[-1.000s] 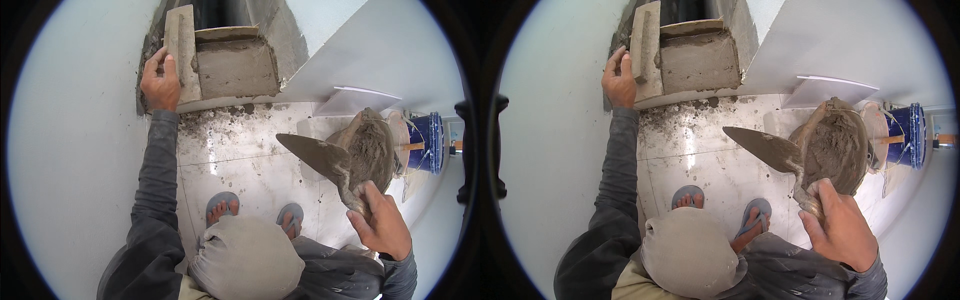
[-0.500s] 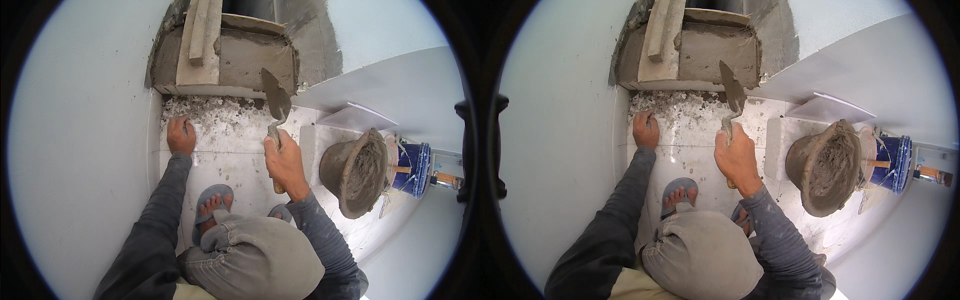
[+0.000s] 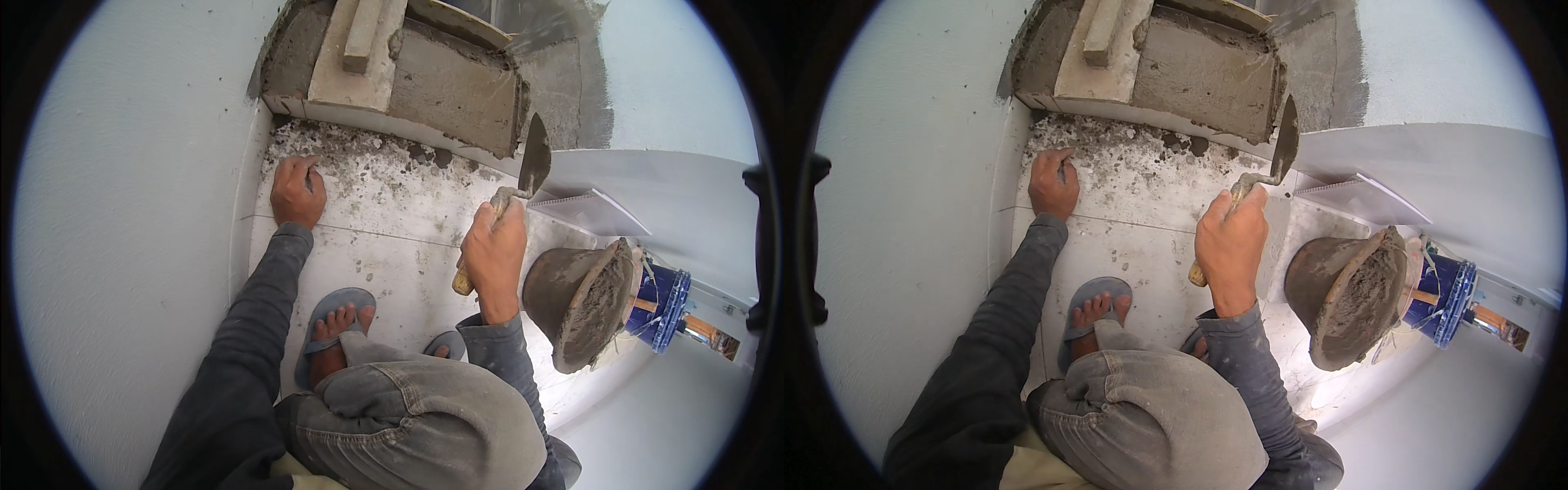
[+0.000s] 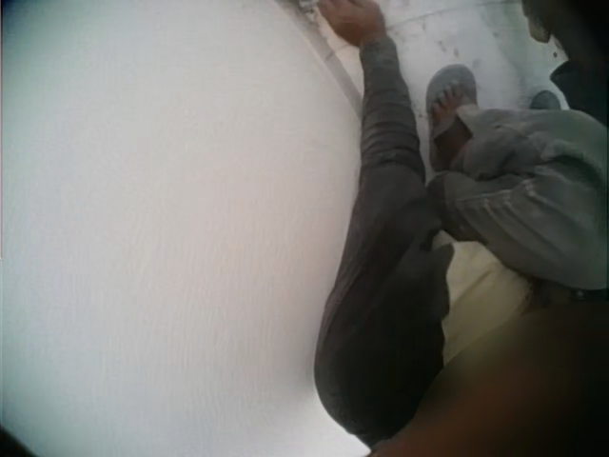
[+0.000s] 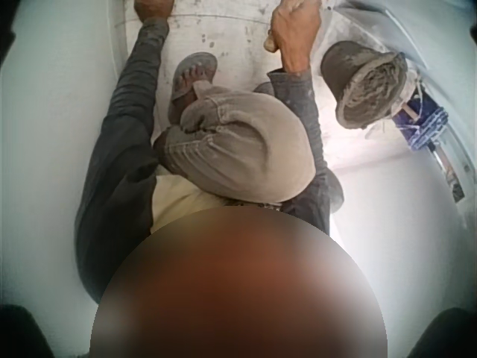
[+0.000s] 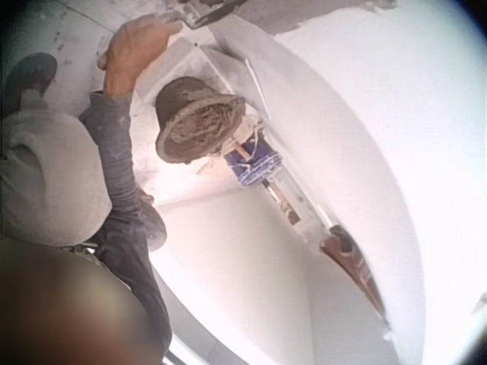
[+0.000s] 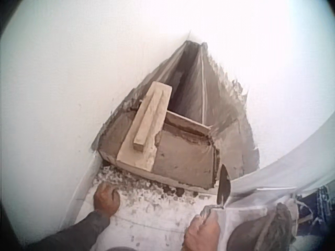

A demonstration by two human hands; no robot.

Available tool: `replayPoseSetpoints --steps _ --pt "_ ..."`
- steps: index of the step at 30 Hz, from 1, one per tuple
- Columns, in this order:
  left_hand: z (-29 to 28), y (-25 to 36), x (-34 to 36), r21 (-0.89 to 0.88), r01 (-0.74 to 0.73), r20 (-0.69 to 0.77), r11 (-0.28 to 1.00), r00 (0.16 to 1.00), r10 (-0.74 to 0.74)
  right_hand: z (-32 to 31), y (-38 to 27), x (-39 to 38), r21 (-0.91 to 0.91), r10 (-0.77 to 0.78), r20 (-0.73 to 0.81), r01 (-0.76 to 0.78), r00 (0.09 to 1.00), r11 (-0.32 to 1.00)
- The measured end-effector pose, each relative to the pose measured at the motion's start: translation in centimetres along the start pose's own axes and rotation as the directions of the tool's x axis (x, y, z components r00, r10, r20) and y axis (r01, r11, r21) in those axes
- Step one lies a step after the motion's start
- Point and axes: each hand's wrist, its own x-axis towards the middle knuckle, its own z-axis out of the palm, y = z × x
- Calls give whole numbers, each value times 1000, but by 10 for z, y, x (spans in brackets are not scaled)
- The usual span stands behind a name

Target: The person scoops cement from a bucket with a trowel and applies it to a wall recess, then smooths the surface with a wooden float. The person repeatedly adds and levels the cement to fill the recess.

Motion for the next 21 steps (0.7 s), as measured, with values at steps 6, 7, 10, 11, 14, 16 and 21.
replayPoseSetpoints --steps 6,7,10,11,14,16,21 --pt "0 -1 1 0 3 9 1000 1000 -3 10 -23 19 -166 -43 10 45 999 985" --pt "-1 -1 1 8 5 12 1000 1000 -5 12 -23 22 -175 -79 4 78 997 981" --pt "-1 0 0 4 18 9 1000 1000 -18 15 -18 23 -141 -42 -57 34 998 989" --pt "0 0 0 -6 21 12 1000 1000 -21 18 -16 24 -134 -61 -56 53 997 990" --pt "1 0 1 16 -13 -19 1000 1000 14 24 -13 28 -116 -66 -80 56 995 992" --pt "1 1 1 7 23 15 1000 1000 -23 28 -13 33 -109 -87 -91 77 992 991" --pt "-1 1 3 11 24 37 1000 999 -25 29 -18 55 -102 -54 -79 45 995 994"
